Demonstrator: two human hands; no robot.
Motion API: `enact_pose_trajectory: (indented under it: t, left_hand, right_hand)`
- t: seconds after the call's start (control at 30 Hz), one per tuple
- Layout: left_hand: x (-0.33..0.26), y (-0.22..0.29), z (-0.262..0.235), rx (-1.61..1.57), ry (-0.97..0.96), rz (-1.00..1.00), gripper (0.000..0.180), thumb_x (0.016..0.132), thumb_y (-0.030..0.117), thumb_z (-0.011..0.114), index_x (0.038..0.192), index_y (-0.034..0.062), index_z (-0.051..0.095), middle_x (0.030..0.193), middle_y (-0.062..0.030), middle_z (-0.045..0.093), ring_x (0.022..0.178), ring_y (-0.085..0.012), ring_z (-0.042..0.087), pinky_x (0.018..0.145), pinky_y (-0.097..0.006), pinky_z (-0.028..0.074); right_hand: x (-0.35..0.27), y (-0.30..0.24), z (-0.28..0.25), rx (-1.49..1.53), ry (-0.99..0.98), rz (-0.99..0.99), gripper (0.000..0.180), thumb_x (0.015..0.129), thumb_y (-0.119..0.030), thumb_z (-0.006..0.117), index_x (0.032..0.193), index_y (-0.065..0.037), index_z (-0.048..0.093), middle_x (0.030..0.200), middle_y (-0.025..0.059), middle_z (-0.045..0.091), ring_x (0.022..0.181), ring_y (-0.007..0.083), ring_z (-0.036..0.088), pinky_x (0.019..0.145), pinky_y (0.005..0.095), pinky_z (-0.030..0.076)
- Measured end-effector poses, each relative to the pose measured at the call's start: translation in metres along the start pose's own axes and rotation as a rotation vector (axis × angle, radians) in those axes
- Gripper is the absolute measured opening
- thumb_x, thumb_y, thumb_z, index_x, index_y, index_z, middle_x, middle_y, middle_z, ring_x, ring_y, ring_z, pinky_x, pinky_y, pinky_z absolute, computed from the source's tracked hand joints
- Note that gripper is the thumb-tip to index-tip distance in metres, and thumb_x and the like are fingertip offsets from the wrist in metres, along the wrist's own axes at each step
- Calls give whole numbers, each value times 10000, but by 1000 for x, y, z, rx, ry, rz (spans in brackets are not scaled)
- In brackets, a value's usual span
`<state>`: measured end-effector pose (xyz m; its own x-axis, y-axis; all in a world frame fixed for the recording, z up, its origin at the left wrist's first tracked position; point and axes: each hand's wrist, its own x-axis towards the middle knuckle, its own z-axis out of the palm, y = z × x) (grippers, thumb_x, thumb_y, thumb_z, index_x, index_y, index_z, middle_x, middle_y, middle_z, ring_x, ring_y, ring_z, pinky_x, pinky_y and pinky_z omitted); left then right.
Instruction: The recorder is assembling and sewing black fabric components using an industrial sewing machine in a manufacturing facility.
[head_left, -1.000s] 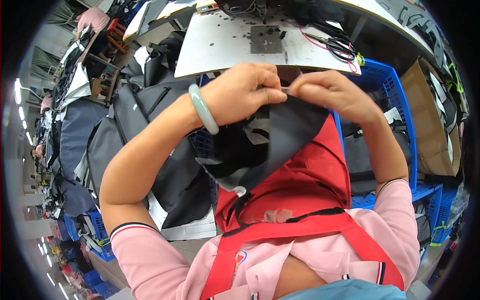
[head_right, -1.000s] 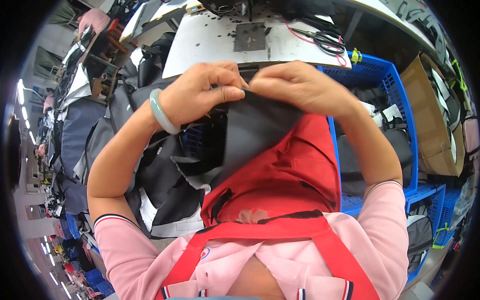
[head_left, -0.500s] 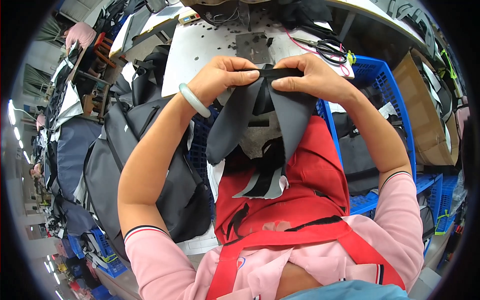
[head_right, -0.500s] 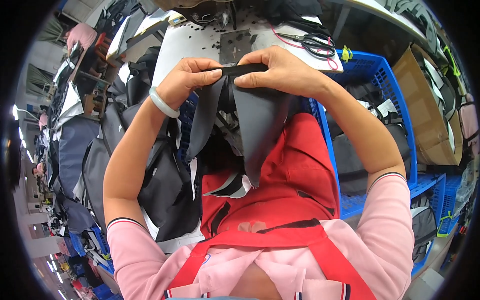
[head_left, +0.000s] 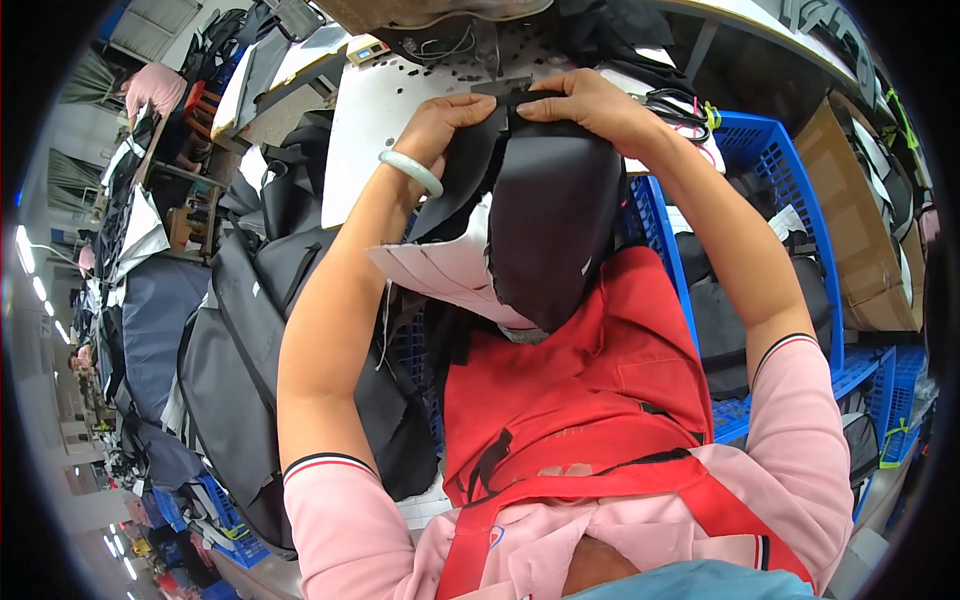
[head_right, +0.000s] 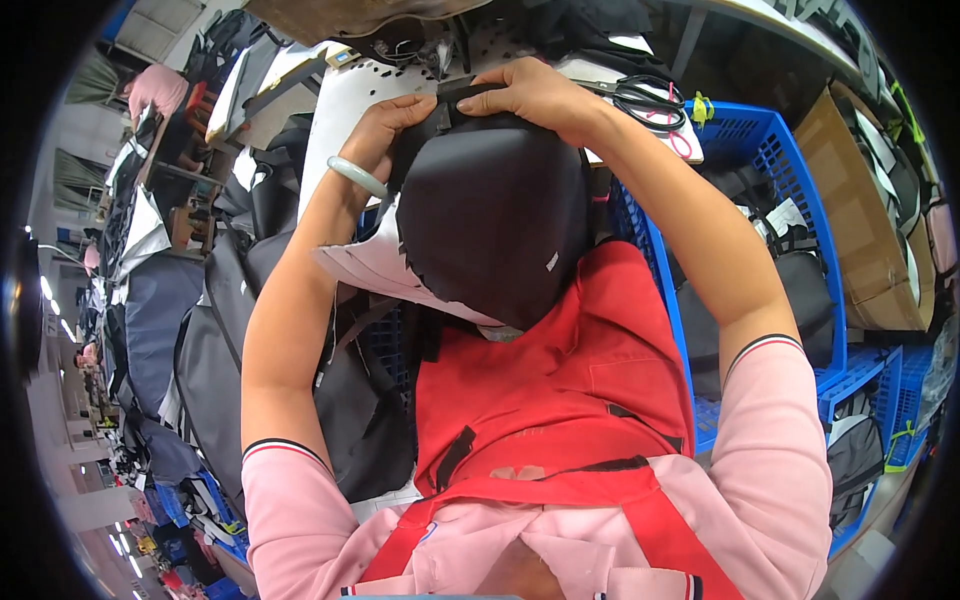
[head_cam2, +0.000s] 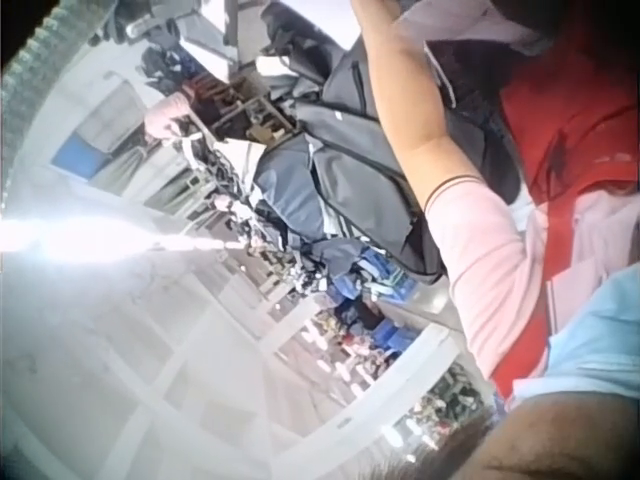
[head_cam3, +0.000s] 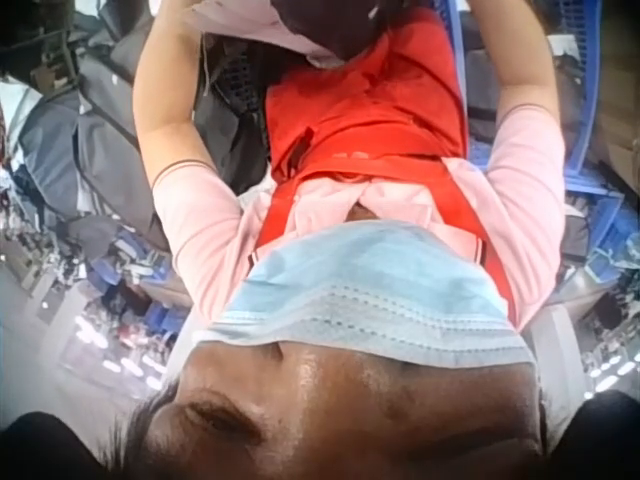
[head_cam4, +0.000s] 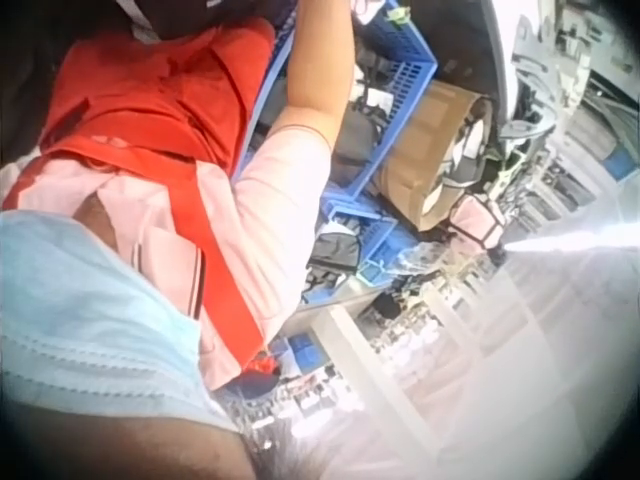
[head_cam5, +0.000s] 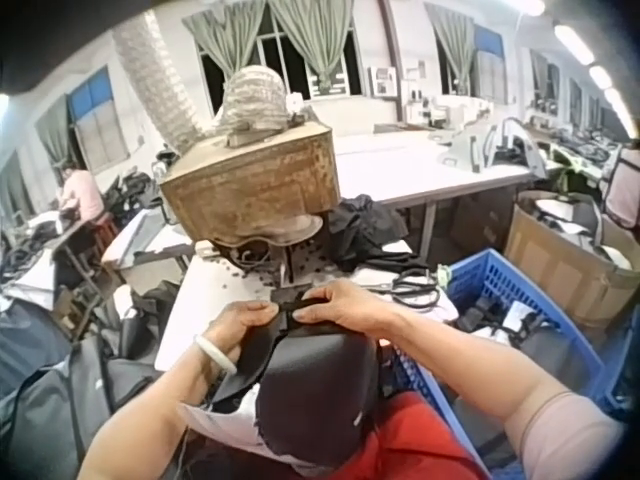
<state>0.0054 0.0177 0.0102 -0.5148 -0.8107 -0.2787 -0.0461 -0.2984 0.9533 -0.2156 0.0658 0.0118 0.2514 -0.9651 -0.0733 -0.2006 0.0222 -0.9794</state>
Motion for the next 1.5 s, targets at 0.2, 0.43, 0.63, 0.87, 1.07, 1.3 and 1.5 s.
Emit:
enact_pose_trajectory:
  t: [0.2, 0.43, 0.63, 0.87, 1.07, 1.3, 1.5]
  left_hand:
    - [18, -9, -14, -90, 15, 41, 200, 928, 144, 625, 1059, -2, 660, 918, -57, 686, 779, -126, 647, 736, -237, 529]
    - [27, -7, -15, -117, -9, 59, 243, 899, 110, 646, 1094, -35, 638, 944, -100, 685, 790, -163, 658, 751, -258, 533]
    - [31, -2, -14, -95, 26, 102, 250, 910, 92, 614, 1128, -27, 637, 1002, -84, 688, 852, -149, 658, 806, -253, 521]
    - [35, -2, -16, -73, 100, 115, 265, 921, 106, 589, 1138, -38, 638, 1075, -115, 681, 917, -178, 657, 865, -247, 503]
    - [39, 5, -6, -15, 205, 98, 254, 896, 100, 618, 1118, -17, 655, 1058, -125, 689, 945, -205, 653, 905, -284, 493]
    - [3, 4, -26, -159, 126, 183, 207, 923, 180, 617, 1079, 56, 673, 908, -24, 678, 813, -111, 618, 712, -250, 498]
    - [-100, -27, 71, 179, -345, 224, 232, 896, 229, 629, 845, 3, 618, 884, -39, 579, 874, -125, 523, 826, -252, 402]
  right_hand:
    - [18, 8, 0, 70, -40, -29, 514, 823, -257, 750, 1174, 94, 614, 984, 109, 684, 840, 139, 642, 760, 250, 513]
    - [32, 16, -3, 155, -7, -37, 364, 854, -186, 729, 1135, 32, 652, 905, 42, 696, 743, 72, 645, 682, 193, 519]
    - [39, 13, -5, 169, 25, -38, 333, 851, -175, 730, 1108, 24, 658, 914, 40, 692, 743, 67, 644, 677, 188, 519]
    - [41, 11, -4, 143, 21, -73, 285, 858, -177, 723, 1063, 12, 665, 896, 30, 688, 736, 67, 645, 671, 191, 520]
    - [51, 13, -9, 165, 74, -3, 274, 863, -182, 716, 1070, -9, 667, 889, 23, 683, 762, 67, 646, 698, 182, 514]
    - [0, -12, -24, 338, 140, -64, 394, 978, -342, 525, 1193, -29, 634, 1029, 69, 677, 900, 115, 648, 833, 245, 518]
    - [-113, 43, 61, 122, -111, -91, 417, 1025, -423, 403, 941, -115, 672, 845, -12, 592, 765, 98, 498, 753, 282, 453]
